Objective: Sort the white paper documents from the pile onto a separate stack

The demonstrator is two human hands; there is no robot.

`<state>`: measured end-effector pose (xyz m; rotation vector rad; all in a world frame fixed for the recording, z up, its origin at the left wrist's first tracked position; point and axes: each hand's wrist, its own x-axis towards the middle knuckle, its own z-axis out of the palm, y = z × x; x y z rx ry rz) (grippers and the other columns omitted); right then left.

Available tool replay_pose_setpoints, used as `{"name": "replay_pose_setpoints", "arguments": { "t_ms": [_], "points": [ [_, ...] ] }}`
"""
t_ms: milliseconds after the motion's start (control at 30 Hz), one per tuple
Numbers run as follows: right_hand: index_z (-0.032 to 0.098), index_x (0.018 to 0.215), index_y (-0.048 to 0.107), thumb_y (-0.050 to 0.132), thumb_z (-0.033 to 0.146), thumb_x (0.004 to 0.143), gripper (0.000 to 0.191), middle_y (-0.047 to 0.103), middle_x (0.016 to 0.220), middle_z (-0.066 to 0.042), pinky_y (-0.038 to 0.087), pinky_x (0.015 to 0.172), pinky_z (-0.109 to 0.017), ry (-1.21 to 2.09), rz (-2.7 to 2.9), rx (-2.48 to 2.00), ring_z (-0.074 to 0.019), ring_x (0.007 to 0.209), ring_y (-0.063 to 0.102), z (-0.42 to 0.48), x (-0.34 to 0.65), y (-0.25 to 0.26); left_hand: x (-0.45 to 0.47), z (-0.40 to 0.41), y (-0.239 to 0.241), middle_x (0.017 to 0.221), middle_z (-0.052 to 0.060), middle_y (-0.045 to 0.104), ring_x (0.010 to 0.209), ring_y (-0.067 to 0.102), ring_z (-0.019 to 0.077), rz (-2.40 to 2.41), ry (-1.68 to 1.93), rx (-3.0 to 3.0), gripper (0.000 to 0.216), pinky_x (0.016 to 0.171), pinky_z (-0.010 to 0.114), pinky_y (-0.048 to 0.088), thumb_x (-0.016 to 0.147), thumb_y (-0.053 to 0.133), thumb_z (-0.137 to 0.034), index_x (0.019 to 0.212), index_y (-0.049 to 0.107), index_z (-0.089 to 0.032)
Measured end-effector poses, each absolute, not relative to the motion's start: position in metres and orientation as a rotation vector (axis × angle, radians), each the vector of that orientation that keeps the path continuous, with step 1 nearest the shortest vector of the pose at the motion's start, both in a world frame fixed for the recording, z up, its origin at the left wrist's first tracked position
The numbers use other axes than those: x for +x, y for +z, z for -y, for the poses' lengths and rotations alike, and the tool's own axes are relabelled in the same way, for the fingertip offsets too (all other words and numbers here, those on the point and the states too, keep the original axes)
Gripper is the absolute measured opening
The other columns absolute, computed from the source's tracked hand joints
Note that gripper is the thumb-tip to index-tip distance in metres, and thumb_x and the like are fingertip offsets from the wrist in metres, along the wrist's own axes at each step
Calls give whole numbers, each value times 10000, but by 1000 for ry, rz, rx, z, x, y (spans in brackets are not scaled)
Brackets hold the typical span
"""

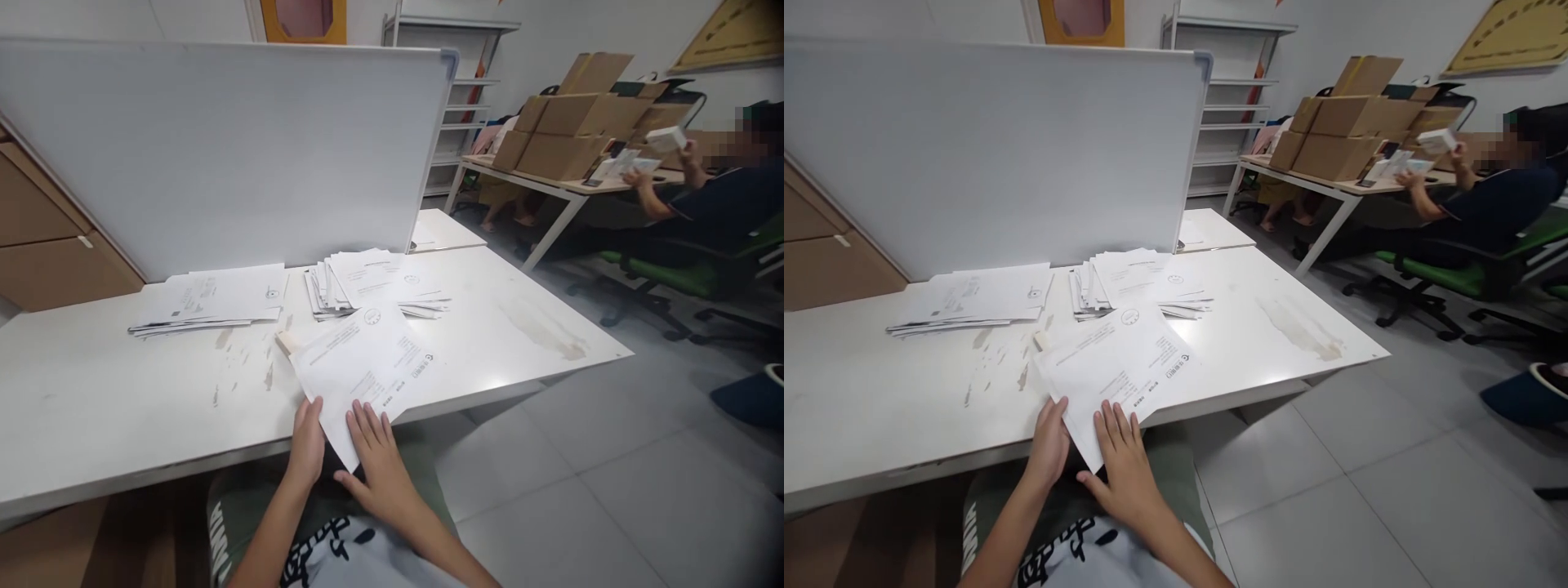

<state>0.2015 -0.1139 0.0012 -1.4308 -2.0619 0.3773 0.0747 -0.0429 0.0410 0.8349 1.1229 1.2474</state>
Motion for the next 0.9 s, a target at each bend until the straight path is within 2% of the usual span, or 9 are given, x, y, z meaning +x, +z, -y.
{"name": "replay_pose_setpoints", "arguments": {
  "t_ms": [100, 233, 367, 533, 600, 667, 767, 833, 900],
  "points": [
    [291, 1534, 117, 581, 570, 820, 896, 250, 1561, -66, 270, 1130, -545, 494, 2099, -1375, -321, 1417, 270, 112, 220, 16, 75, 38, 43, 983, 98, 724, 937, 676, 240, -1159, 1346, 695, 378, 851, 379, 532, 727, 671, -424, 992, 648, -155],
    [293, 1459, 370, 476, 520, 883, 629, 529, 1385, -89, 356, 1053, -520, 333, 1723, -1624, -313, 1271, 465, 100, 256, 23, 63, 41, 45, 983, 94, 717, 870, 675, 226, -1354, 1412, 744, 407, 756, 342, 540, 738, 669, -474, 1004, 651, -166],
    [164, 1421, 405, 423, 548, 874, 669, 505, 1379, -172, 290, 1044, -578, 113, 1334, -1980, -366, 1283, 404, 66, 292, 14, 44, 38, 53, 882, 53, 704, 840, 642, 209, -1504, 1357, 1246, 357, 705, 284, 503, 769, 634, -504, 927, 653, -184],
    [92, 1394, 415, 472, 511, 828, 707, 569, 1258, -206, 316, 997, -553, 174, 1250, -2109, -375, 1183, 466, 37, 306, 12, 31, 28, 78, 607, -32, 576, 585, 536, 147, -1473, 1123, 1791, 244, 570, 241, 450, 814, 580, -441, 784, 623, -203],
    [116, 1375, 439, 491, 514, 805, 697, 601, 1196, -181, 329, 982, -555, 248, 1206, -2084, -369, 1148, 485, 33, 307, 12, 26, 29, 84, 601, -24, 583, 583, 548, 155, -1372, 1103, 1925, 228, 585, 251, 473, 816, 573, -428, 764, 634, -214],
    [160, 1347, 466, 522, 543, 772, 694, 605, 1194, -156, 334, 985, -553, 351, 1138, -2002, -360, 1160, 485, 29, 310, 13, 19, 31, 84, 679, 8, 649, 668, 609, 190, -1278, 1164, 1992, 233, 645, 282, 513, 798, 595, -446, 794, 669, -225],
    [198, 1346, 437, 553, 560, 741, 714, 611, 1197, -138, 410, 948, -492, 624, 1073, -1683, -313, 1137, 538, 16, 319, 17, 10, 30, 76, 760, 35, 691, 777, 652, 230, -1241, 1421, 1962, 265, 720, 322, 539, 757, 652, -473, 857, 686, -230],
    [212, 1353, 399, 536, 527, 756, 688, 650, 1101, -114, 468, 884, -440, 783, 1069, -1400, -272, 1033, 606, 7, 324, 22, 7, 23, 71, 791, 38, 693, 803, 658, 222, -1217, 1627, 1878, 248, 756, 333, 540, 780, 649, -452, 876, 662, -224],
    [220, 1320, 409, 511, 486, 767, 622, 663, 1013, -94, 487, 847, -419, 786, 1029, -1237, -253, 967, 632, 2, 325, 26, 7, 13, 67, 863, 47, 695, 850, 662, 215, -1103, 1756, 1818, 224, 808, 365, 533, 821, 617, -432, 885, 616, -218]
  ]
}}
